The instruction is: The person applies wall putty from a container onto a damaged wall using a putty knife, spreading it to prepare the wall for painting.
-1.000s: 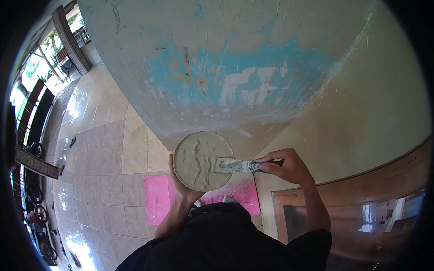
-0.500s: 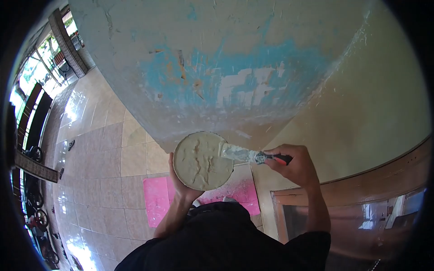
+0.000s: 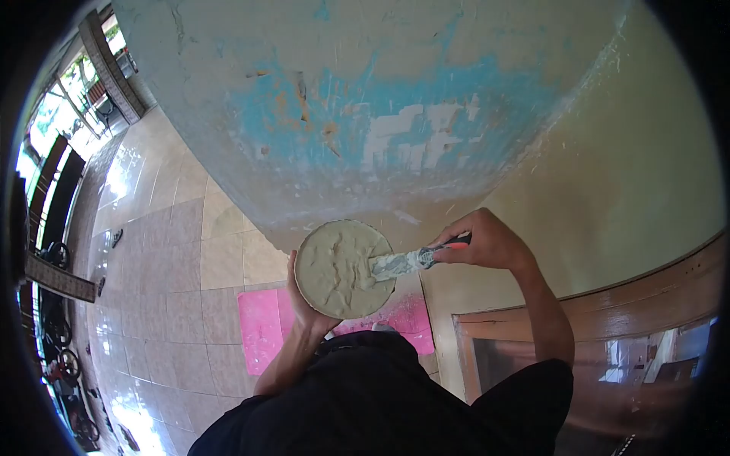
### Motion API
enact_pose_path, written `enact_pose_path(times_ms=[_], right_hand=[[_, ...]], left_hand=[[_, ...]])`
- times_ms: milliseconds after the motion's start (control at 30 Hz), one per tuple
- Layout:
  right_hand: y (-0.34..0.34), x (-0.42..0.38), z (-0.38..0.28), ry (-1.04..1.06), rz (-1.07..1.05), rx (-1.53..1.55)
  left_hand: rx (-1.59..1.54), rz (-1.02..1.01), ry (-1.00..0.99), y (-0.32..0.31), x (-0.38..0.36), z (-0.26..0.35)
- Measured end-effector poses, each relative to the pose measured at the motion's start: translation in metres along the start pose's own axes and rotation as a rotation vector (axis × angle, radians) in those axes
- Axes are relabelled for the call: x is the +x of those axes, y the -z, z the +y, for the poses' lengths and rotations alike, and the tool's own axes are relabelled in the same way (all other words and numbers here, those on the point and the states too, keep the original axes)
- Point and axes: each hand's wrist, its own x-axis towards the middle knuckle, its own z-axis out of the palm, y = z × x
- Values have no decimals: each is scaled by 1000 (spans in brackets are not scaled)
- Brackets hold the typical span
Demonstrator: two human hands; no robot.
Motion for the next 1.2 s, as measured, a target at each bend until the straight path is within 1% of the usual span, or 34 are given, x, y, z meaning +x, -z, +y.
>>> enact_pose_path(times_ms=[33,100,233,300,333,400,433,500,533,600,633,700,833,900,1033,1100,1133,1167,1200], right_hand=[[-6,4,5,3,-6,0],[-18,10,10,53,-27,101],[-34,17,3,90,-1,185],[-22,5,-23,304,175,-155],[-17,-2,-34,307,175,-155],[-13,-16,-50,431,326,-370],[-15,-18,-51,433,325,-372],[-21,-24,-53,564,450,-533],[-27,-24,-52,568,444,-537],[-42,-21,-41,524,427,-580],[-46,-22,-37,529,426,-582],[-48,-24,-29,547,547,-555],[-58,-26,-24,493,528,-597],[-58,-27,-20,515,596,-613],[-53,-28,-24,445,563,-545],[-41,-27,-24,357,599,-258],[-30,-32,-36,199,509,-209],[-24,-30,-37,195,515,-206],[-17,-29,-35,129,446,-166]], left_hand=[[-2,3,-6,0,0,0],[28,64,-33,0,0,-2],[33,65,-14,10,2,-3],[-247,-125,38,24,3,0],[-246,-127,35,20,2,1],[-66,-5,-65,8,0,1],[-67,-8,-68,8,1,2],[-78,8,-102,8,-1,4],[-83,6,-107,8,-1,4],[-84,-64,-81,8,-3,6],[-85,-66,-86,10,-3,7],[-104,-36,-100,14,-3,8],[-90,-36,-108,11,-2,8],[-111,-52,-99,13,0,7],[-78,-63,-90,14,2,6],[-64,-41,-81,12,1,4],[-61,-40,-75,12,0,4],[-58,-54,-58,12,-1,4],[-54,-69,-42,11,-2,4]])
